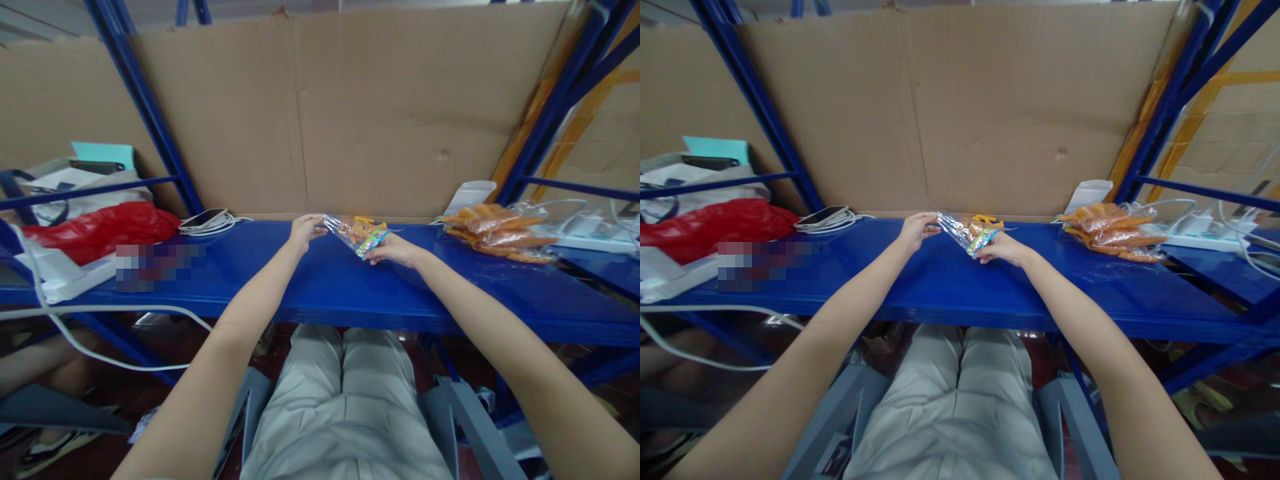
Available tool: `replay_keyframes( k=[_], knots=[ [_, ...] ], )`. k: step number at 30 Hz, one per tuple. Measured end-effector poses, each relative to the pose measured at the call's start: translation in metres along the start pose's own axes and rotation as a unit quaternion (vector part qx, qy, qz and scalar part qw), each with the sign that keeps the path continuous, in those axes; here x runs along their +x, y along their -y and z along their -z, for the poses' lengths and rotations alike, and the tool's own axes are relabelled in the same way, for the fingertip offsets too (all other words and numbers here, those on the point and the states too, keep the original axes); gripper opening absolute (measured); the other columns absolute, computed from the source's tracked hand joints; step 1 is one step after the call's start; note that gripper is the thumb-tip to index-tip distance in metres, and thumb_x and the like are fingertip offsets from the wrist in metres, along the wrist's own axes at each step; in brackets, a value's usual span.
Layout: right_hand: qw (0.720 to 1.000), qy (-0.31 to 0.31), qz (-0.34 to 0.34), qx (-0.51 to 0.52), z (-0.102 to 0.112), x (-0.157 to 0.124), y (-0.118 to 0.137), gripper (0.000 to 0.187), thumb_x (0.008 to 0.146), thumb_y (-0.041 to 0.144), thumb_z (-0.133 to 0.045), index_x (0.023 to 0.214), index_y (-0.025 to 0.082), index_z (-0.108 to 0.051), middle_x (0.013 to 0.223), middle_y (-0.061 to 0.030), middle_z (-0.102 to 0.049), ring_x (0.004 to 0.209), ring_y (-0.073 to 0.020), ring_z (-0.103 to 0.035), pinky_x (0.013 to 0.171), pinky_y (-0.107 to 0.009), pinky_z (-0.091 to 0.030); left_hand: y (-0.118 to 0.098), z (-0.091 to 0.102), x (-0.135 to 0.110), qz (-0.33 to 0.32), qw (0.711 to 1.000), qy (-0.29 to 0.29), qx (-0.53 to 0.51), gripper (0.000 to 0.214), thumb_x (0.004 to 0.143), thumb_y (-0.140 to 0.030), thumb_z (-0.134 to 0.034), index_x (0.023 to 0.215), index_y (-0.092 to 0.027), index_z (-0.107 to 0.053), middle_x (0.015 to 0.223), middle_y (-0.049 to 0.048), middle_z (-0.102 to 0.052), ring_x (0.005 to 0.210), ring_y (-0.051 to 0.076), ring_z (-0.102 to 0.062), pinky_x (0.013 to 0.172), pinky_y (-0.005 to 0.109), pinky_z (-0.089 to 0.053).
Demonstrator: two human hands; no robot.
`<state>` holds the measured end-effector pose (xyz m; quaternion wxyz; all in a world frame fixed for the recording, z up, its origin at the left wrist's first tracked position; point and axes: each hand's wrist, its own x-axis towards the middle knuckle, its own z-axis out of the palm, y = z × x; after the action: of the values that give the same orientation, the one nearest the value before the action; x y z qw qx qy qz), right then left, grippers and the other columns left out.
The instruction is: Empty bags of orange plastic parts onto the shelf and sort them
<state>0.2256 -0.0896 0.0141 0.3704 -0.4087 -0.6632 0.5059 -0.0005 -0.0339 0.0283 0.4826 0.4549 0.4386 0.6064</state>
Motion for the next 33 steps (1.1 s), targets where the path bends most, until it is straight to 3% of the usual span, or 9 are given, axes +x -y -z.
replay_keyframes(
  k=[10,17,22,27,33],
  knots=[
    [0.999,0.015,-0.026,-0.023,0.003,-0.001,-0.003,0.017,0.065,0.015,-0.079,0.078,0.014,-0.068,0.071,-0.0042,-0.069,0.060,-0.0109,-0.062,0.058,-0.022,-0.054,-0.003,0.003,-0.002,0.014,1.000,0.028,-0.005,0.007,0.082,-0.009,-0.061,0.076,-0.013,-0.062,0.065,0.0011,-0.066,0.048,0.008,-0.060,0.067,0.026,-0.058],
    [0.998,-0.014,-0.021,0.055,0.005,-0.002,0.002,0.010,0.076,0.014,-0.072,0.082,0.015,-0.064,0.070,-0.0028,-0.068,0.060,-0.0109,-0.063,0.058,-0.021,-0.053,-0.009,0.012,0.002,0.042,0.999,0.027,0.001,0.017,0.086,-0.005,-0.053,0.072,-0.015,-0.056,0.059,-0.0021,-0.059,0.044,0.007,-0.054,0.065,0.025,-0.056],
    [0.987,-0.088,0.019,0.135,0.009,-0.001,0.007,0.009,0.086,0.025,-0.064,0.089,0.017,-0.061,0.069,-0.0017,-0.067,0.056,-0.0107,-0.062,0.053,-0.021,-0.050,-0.008,0.014,0.002,0.055,0.995,0.068,0.044,0.017,0.088,-0.007,-0.051,0.075,-0.016,-0.053,0.059,-0.0033,-0.058,0.045,0.007,-0.053,0.065,0.026,-0.055],
    [0.967,-0.215,0.048,0.131,0.019,0.006,0.003,0.010,0.085,0.026,-0.064,0.086,0.017,-0.059,0.071,-0.0021,-0.068,0.059,-0.0116,-0.062,0.054,-0.022,-0.051,-0.007,0.012,-0.004,0.075,0.987,0.109,0.095,0.017,0.090,-0.008,-0.048,0.076,-0.017,-0.050,0.063,-0.0024,-0.061,0.045,0.007,-0.055,0.055,0.022,-0.050],
    [0.947,-0.288,0.052,0.129,0.021,0.010,0.001,0.003,0.081,0.015,-0.062,0.079,0.016,-0.061,0.063,0.0007,-0.064,0.053,-0.0098,-0.058,0.048,-0.020,-0.049,-0.010,0.008,-0.006,0.072,0.987,0.079,0.121,0.018,0.090,-0.008,-0.049,0.075,-0.018,-0.049,0.061,-0.0031,-0.060,0.039,0.006,-0.050,0.043,0.017,-0.038]
  ],
)
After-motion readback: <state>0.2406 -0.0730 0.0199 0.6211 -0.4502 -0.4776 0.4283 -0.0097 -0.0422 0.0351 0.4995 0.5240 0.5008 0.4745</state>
